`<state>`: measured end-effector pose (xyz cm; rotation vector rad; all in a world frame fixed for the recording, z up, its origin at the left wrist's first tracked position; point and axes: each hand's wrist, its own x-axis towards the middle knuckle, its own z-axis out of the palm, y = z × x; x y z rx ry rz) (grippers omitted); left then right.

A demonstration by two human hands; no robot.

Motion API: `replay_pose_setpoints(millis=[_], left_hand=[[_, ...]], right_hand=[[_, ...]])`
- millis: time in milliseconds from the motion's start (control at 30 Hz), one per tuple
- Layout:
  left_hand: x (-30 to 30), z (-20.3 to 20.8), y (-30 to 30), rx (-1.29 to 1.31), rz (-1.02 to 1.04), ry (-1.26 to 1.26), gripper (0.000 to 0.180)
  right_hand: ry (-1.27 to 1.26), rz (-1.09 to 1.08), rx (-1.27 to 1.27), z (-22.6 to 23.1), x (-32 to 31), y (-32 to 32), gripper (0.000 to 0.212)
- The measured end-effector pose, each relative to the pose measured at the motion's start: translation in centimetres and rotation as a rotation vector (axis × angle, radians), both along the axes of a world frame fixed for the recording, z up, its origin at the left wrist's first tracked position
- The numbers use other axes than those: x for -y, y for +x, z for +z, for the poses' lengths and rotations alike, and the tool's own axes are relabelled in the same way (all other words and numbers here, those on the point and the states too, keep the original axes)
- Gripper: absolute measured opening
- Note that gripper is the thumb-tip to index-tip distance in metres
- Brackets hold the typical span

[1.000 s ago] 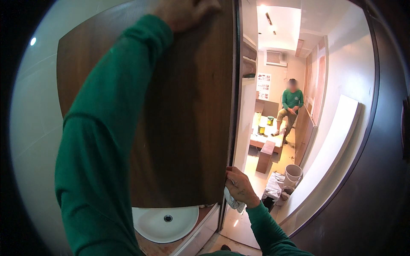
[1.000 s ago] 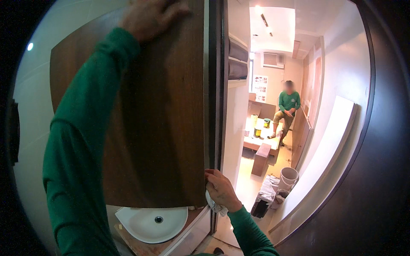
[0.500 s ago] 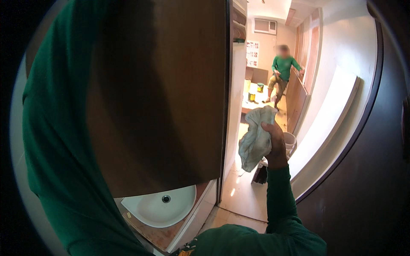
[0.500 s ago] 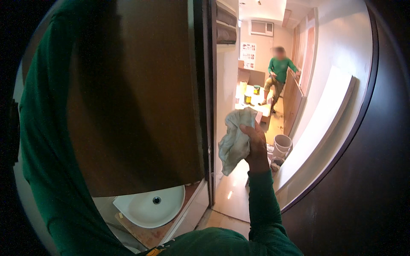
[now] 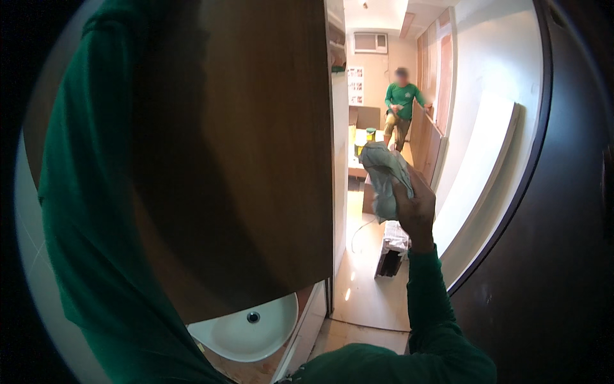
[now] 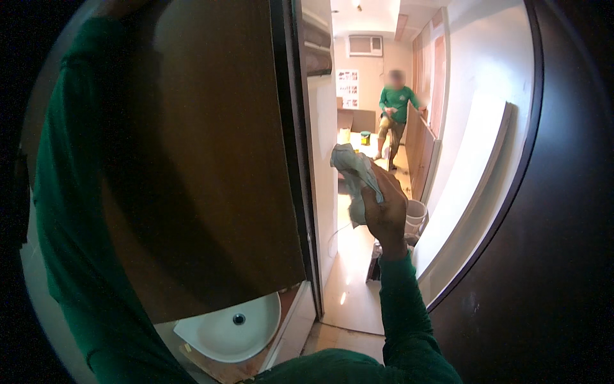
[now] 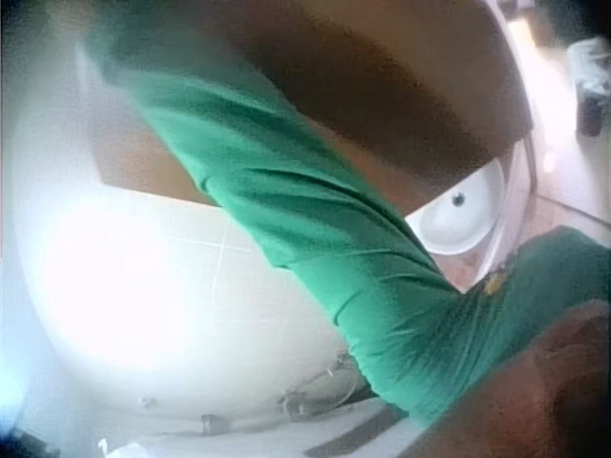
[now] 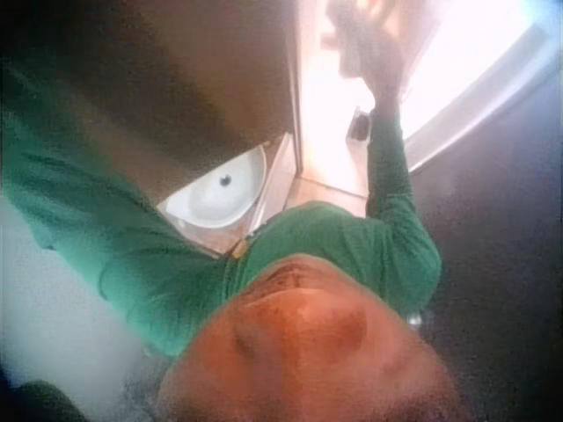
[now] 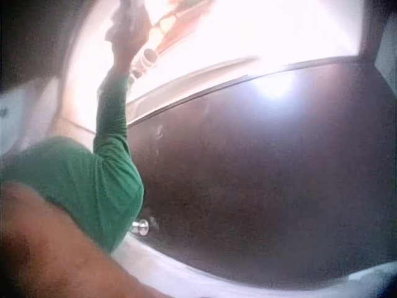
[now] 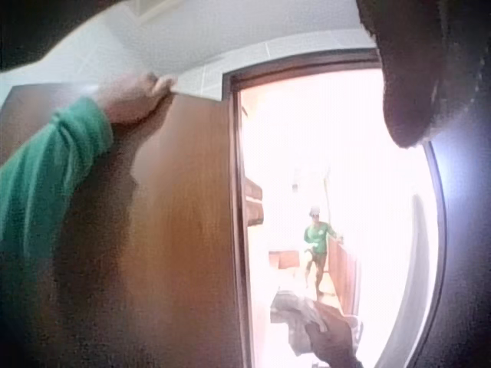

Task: The person wipes the inside and outside of a wooden bathroom cabinet door with a cloth, then sands the edges and surfaces with a sanding block. The person repeatedly wipes and sands the same door throughout the clip.

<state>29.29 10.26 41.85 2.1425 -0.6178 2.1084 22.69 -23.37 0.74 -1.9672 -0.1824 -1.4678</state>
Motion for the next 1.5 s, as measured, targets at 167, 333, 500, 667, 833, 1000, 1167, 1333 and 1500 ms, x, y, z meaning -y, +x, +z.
replay_pose_setpoints(millis=[167, 333, 500, 667, 833, 1000, 1167, 1333, 1500], left_hand=[[0.2, 0.2, -0.2, 0.136, 0.198, 0.222, 0.052], [-0.3, 0.2, -0.1, 0.124, 0.050, 0.139, 0.058], [-0.1, -0.7, -0.9, 0.022, -0.024, 0.093, 0.063], [-1.2, 1.0, 0.6, 0.057, 0.090, 0.181, 0.064], [0.1, -0.1, -0.7, -0.077, -0.006, 0.049, 0.058], [-2.2, 0.6, 2.6, 0.384, 0.143, 0.279, 0.045], [-1.4, 0.9, 1.2, 0.263, 0.211, 0.318, 0.040], [-1.0, 1.1, -0.6, 0.078, 0.178, 0.209, 0.040], [-0.6, -0.2, 0.5, 0.031, 0.085, 0.043, 0.051]], right_hand=[[0.384, 0.039, 0.383, 2.9, -5.3, 0.7, 0.030], [0.001, -0.068, 0.536, 4.3, -11.6, 1.3, 0.029], [-0.067, 0.058, 0.386, 2.6, -13.9, 1.2, 0.026], [0.077, 0.244, 0.196, -0.1, -12.0, 2.4, 0.029], [0.415, 0.500, -0.005, -0.7, -12.1, 1.1, 0.038], [0.323, 0.759, -0.306, 0.6, -10.1, 1.3, 0.040], [0.285, 0.704, -0.235, -0.2, -9.6, 1.4, 0.033], [0.068, 0.460, -0.132, 0.7, -10.1, 1.1, 0.033], [-0.171, 0.334, -0.006, 1.5, -9.3, 1.9, 0.031]])
